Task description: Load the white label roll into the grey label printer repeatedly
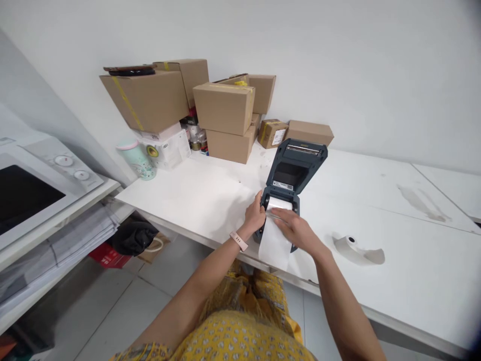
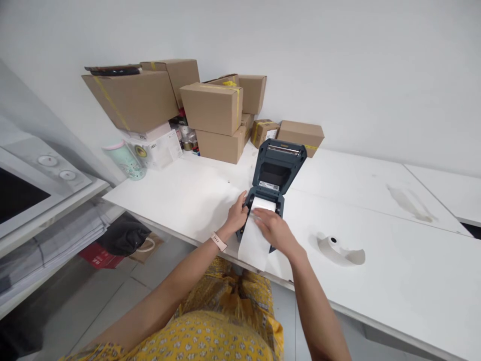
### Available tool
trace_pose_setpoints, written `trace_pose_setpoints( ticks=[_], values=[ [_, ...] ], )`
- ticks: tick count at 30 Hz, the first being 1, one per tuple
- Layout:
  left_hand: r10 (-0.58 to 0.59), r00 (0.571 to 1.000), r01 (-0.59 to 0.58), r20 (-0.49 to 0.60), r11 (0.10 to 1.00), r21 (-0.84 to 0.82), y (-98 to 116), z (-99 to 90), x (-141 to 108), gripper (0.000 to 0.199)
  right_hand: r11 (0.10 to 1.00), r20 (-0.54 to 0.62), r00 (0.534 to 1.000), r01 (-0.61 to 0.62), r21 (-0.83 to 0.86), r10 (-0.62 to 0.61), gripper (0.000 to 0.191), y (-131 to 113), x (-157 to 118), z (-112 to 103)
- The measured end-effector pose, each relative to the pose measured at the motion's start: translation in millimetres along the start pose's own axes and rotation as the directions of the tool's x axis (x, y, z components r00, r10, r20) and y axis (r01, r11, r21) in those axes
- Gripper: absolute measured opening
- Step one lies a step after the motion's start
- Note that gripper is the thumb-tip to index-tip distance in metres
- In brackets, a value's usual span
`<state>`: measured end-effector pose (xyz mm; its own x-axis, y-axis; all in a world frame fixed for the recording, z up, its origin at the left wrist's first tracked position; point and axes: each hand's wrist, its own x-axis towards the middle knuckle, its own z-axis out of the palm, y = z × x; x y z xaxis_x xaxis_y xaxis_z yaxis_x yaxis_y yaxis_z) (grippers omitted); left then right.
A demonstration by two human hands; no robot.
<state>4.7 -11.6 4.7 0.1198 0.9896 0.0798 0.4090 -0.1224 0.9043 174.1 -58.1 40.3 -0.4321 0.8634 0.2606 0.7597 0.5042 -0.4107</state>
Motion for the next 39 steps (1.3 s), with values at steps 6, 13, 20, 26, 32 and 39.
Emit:
trace_pose_setpoints(
  ticks=[6, 13, 20, 26, 32, 39],
  values=[
    [0.001, 1.000, -0.001, -0.011, 1.000, -0.014, 2, 0.3, 0, 0.066, 0.992, -0.143, 0.989, 0.012, -0.125, -0.030, 0.042, -32, -48, 36],
    [0.000, 1.000, -0.001, -0.018, 0.998, -0.063, -2, 1.8, 0, 0.065, 0.982, -0.203, 0.978, -0.005, -0.188, -0.034, 0.048, -43, -51, 47],
    [-0.007, 1.000, 0.006, -0.014, 0.999, -0.046, -4, 3.0, 2, 0.063, 0.980, -0.211, 0.977, -0.040, -0.196, -0.002, 0.046, -49, -51, 50],
    [-0.008, 1.000, 0.007, -0.014, 0.999, -0.053, -3, 1.9, 2, 0.063, 0.983, -0.217, 0.976, -0.036, -0.183, -0.004, 0.050, -49, -52, 50],
    [-0.052, 0.999, 0.051, -0.009, 0.991, -0.123, -2, 1.7, -4, 0.060, 0.985, -0.182, 0.983, -0.034, -0.166, 0.003, 0.047, -48, -53, 48],
    [-0.029, 0.998, 0.044, 0.049, 0.942, -0.333, -7, -3.2, -64, 0.081, 0.977, -0.155, 0.985, -0.041, 0.207, 0.074, 0.034, -40, -59, 14]
  ],
)
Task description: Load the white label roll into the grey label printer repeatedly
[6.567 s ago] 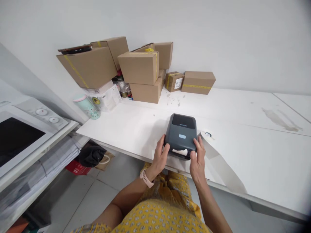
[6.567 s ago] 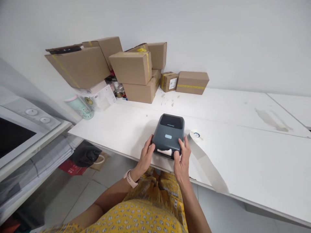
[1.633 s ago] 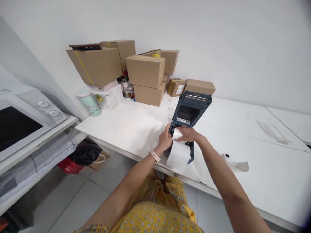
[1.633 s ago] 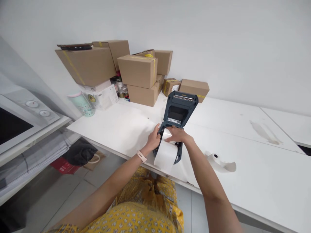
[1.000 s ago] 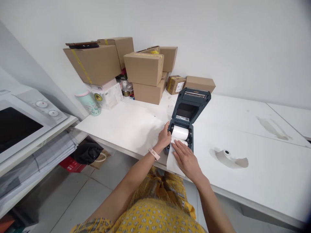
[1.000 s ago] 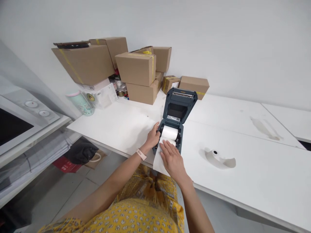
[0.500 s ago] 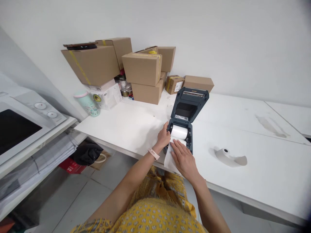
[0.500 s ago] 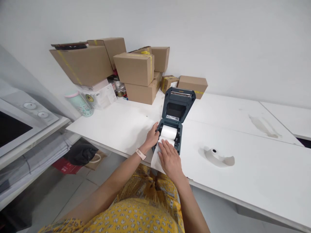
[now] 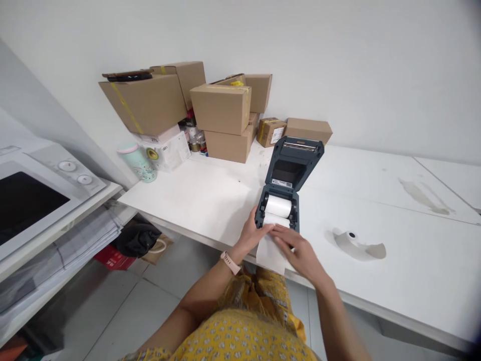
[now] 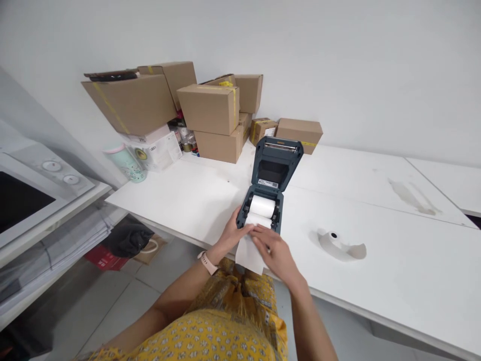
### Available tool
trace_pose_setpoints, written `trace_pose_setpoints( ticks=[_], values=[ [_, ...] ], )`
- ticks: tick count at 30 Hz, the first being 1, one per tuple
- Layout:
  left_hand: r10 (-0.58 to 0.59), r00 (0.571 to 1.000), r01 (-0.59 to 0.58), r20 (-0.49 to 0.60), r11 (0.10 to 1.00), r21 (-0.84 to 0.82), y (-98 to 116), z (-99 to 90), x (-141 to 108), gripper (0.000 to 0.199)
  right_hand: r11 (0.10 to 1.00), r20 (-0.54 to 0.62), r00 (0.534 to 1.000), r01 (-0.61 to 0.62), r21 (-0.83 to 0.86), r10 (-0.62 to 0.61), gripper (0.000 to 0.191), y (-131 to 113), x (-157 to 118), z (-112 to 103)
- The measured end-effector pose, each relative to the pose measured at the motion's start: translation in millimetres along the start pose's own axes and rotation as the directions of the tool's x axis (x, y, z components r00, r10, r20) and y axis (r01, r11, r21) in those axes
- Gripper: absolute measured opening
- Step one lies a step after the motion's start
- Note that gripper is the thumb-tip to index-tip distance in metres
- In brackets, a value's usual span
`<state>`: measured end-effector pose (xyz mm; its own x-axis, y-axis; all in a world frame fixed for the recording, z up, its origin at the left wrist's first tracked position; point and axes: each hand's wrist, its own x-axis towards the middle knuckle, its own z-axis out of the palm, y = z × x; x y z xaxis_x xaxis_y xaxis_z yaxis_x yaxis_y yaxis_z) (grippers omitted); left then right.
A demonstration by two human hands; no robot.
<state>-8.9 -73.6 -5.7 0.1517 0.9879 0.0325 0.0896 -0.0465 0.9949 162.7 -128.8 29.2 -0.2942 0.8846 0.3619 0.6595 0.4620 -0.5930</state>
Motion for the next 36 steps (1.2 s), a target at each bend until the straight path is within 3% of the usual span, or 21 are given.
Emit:
trace_pose_setpoints(
  ticks=[2, 4, 5, 6, 7, 11, 14, 17, 20, 23, 26, 32, 36],
  values=[
    [-0.026, 1.000, 0.026, 0.015, 0.998, -0.062, -5, -2.0, -12, 0.082, 0.990, -0.167, 0.979, -0.103, 0.095, 0.118, 0.030, 2, 13, -28],
    [-0.052, 0.998, 0.054, 0.023, 0.994, -0.100, -10, -3.1, -18, 0.083, 0.982, -0.444, 0.876, -0.169, 0.090, 0.191, 0.032, 5, 39, -58],
    [-0.057, 0.998, 0.060, 0.027, 0.991, -0.116, -12, -3.2, -19, 0.084, 0.982, -0.543, 0.820, -0.179, 0.059, 0.182, 0.035, 9, 57, -73],
    [-0.061, 0.998, 0.064, 0.029, 0.989, -0.130, -13, -3.2, -20, 0.084, 0.984, -0.580, 0.798, -0.175, 0.041, 0.166, 0.039, 13, 79, -87],
    [-0.064, 0.998, 0.067, 0.029, 0.988, -0.142, -14, -3.0, -20, 0.086, 0.986, -0.594, 0.789, -0.165, 0.037, 0.154, 0.042, 18, 102, -99],
    [-0.076, 0.997, 0.080, 0.030, 0.981, -0.175, -17, -3.0, -22, 0.090, 0.981, -0.478, 0.858, -0.146, 0.126, 0.190, 0.054, 39, 185, -123],
    [-0.089, 0.995, 0.096, 0.041, 0.976, -0.198, -19, -4.1, -25, 0.093, 0.987, -0.503, 0.850, -0.113, 0.118, 0.157, 0.047, 44, 202, -118],
    [-0.103, 0.994, 0.109, 0.036, 0.969, -0.221, -21, -5.0, -27, 0.101, 0.999, -0.625, 0.780, 0.017, -0.032, -0.034, 0.040, 33, 169, -99],
    [-0.094, 0.995, 0.100, 0.033, 0.961, -0.258, -25, -4.5, -26, 0.110, 0.971, -0.632, 0.740, 0.126, -0.205, -0.229, 0.035, 16, 108, -68],
    [-0.091, 0.996, 0.094, 0.026, 0.951, -0.295, -28, -2.5, -26, 0.119, 0.929, -0.522, 0.781, 0.196, -0.315, -0.342, 0.047, 9, 49, -32],
    [-0.072, 0.997, 0.064, -0.011, 0.947, -0.313, -28, -0.1, -27, 0.125, 0.903, -0.450, 0.815, 0.189, -0.386, -0.364, 0.059, 15, 8, -2],
    [-0.012, 0.999, -0.003, -0.046, 0.952, -0.307, -22, 1.1, -33, 0.128, 0.891, -0.434, 0.839, 0.124, -0.437, -0.329, 0.065, 26, -19, 30],
    [-0.048, 0.999, 0.037, -0.023, 0.936, -0.349, -17, 0.8, -33, 0.109, 0.898, -0.468, 0.826, 0.098, -0.428, -0.313, 0.062, 26, -24, 45]
  ],
)
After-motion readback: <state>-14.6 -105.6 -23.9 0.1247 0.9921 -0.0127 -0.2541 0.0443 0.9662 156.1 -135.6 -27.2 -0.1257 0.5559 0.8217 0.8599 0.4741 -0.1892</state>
